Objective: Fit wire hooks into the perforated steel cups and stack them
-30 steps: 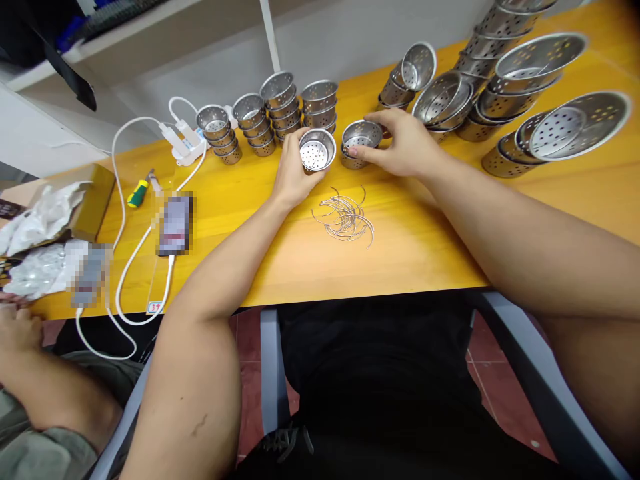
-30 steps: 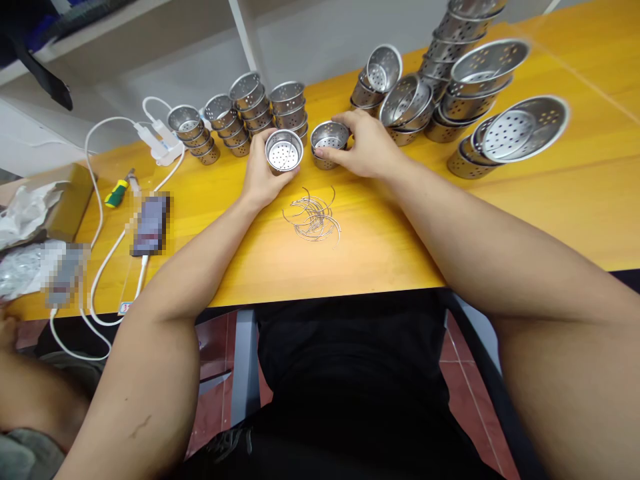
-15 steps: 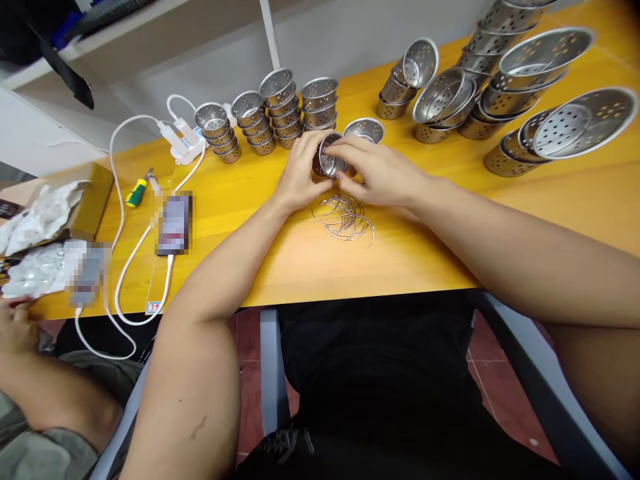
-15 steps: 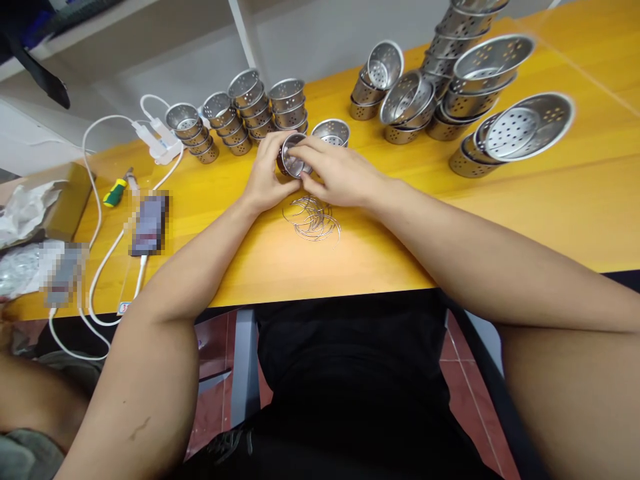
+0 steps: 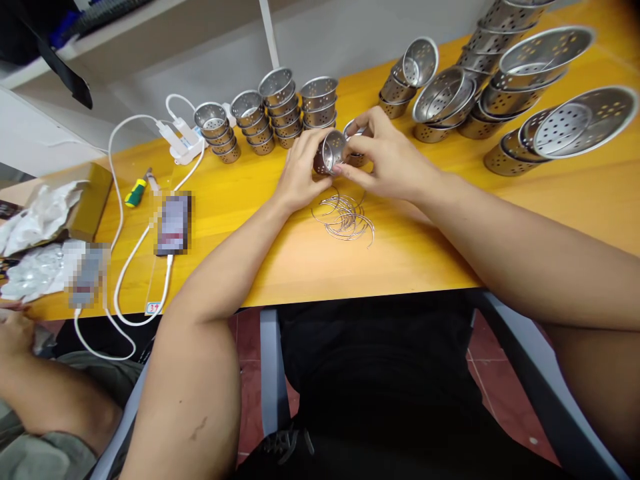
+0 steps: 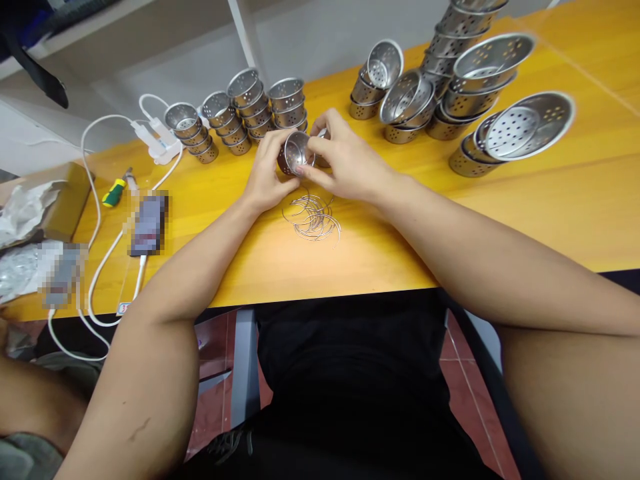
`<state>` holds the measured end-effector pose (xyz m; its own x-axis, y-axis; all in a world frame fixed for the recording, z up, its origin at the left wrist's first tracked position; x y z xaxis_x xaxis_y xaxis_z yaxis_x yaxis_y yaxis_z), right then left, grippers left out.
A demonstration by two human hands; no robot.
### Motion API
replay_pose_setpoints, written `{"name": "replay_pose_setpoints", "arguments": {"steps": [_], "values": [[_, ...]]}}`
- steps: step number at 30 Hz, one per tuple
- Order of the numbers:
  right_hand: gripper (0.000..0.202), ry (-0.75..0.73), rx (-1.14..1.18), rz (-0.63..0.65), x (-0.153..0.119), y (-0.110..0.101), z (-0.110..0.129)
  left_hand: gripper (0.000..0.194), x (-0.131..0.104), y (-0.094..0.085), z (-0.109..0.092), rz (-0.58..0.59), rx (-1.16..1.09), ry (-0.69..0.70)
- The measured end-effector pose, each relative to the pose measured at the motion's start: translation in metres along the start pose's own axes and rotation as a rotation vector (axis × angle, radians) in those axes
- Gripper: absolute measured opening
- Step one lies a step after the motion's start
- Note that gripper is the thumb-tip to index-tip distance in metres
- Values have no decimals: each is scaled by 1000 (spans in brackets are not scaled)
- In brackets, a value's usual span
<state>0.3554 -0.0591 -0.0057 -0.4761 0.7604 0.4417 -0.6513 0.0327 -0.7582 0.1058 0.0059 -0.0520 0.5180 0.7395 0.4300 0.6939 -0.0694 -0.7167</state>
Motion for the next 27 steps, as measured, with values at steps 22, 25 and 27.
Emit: {"name": "replay_pose_setpoints", "arguments": {"steps": [22, 25, 27], "values": [[54, 7, 101, -126, 1, 17, -18, 96, -2, -2, -1, -32, -15, -10], [59, 32, 127, -165, 3, 18, -20, 93, -1, -1, -1, -51, -28, -11], [57, 39, 161, -169, 3, 17, -20, 90, 0, 0, 0, -61, -35, -11]]}}
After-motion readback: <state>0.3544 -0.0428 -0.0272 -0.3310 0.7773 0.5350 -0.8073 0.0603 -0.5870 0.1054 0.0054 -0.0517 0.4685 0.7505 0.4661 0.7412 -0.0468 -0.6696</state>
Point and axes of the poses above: each hand's wrist, its own x-axis towards the middle knuckle, its own y-axis out of the palm, z = x × y, the point moved 3 cm from there along x, towards the middle knuckle, and after that the axes turned 7 degrees about -x, right-handed, at the moved point
